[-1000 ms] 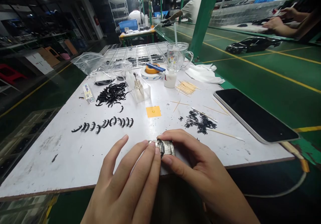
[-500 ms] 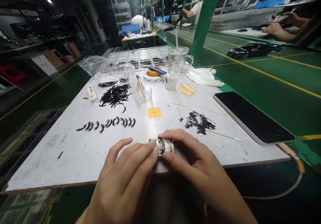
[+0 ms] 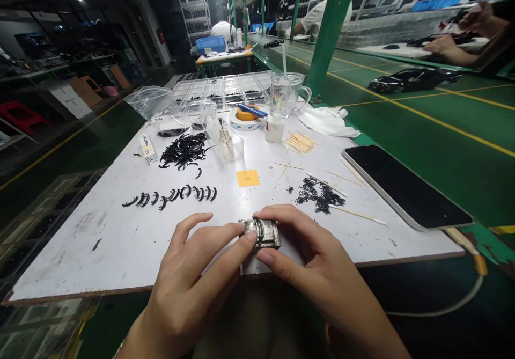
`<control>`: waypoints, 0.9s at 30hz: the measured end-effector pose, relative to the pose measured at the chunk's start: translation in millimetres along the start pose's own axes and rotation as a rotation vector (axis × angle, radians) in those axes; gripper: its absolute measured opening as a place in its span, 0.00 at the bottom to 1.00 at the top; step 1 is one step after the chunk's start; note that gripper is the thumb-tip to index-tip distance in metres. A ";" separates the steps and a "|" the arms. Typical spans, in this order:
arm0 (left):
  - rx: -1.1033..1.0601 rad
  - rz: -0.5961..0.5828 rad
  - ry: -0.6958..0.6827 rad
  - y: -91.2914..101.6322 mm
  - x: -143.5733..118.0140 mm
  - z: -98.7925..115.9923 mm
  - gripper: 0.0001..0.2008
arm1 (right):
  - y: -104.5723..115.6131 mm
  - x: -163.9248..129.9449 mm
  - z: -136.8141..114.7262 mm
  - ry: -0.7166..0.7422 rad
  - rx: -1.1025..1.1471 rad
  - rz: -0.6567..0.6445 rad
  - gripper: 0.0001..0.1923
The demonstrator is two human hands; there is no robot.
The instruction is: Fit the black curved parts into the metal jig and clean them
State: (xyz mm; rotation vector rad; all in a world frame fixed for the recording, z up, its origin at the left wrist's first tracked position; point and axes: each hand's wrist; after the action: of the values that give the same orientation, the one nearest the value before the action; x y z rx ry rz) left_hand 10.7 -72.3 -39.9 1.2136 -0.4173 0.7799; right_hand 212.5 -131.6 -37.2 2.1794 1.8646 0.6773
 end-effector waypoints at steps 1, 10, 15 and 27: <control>0.010 -0.009 -0.010 0.3 0.3 -0.4 0.19 | -0.8 -0.1 -0.2 -0.005 0.004 0.005 0.15; -0.210 0.059 0.166 0.2 10.2 -2.2 0.19 | -7.0 1.3 -2.5 -0.007 -0.001 0.068 0.10; -0.134 0.066 0.219 -1.2 6.5 -1.0 0.22 | -6.3 0.2 -1.1 0.020 -0.028 0.084 0.10; -0.247 0.020 0.277 2.3 8.0 -0.4 0.23 | -7.6 0.2 -1.7 0.008 -0.035 0.083 0.10</control>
State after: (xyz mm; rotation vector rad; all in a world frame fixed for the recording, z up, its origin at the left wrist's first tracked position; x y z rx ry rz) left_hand 14.4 -69.1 -33.1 0.8583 -0.2876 0.8732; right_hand 205.1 -130.2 -39.0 2.2452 1.7610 0.7295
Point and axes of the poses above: each hand's wrist, its own x-axis towards the middle knuckle, its own y-axis out of the back of the hand, z = x × y, and after that the axes turned 15 degrees about -x, right-handed
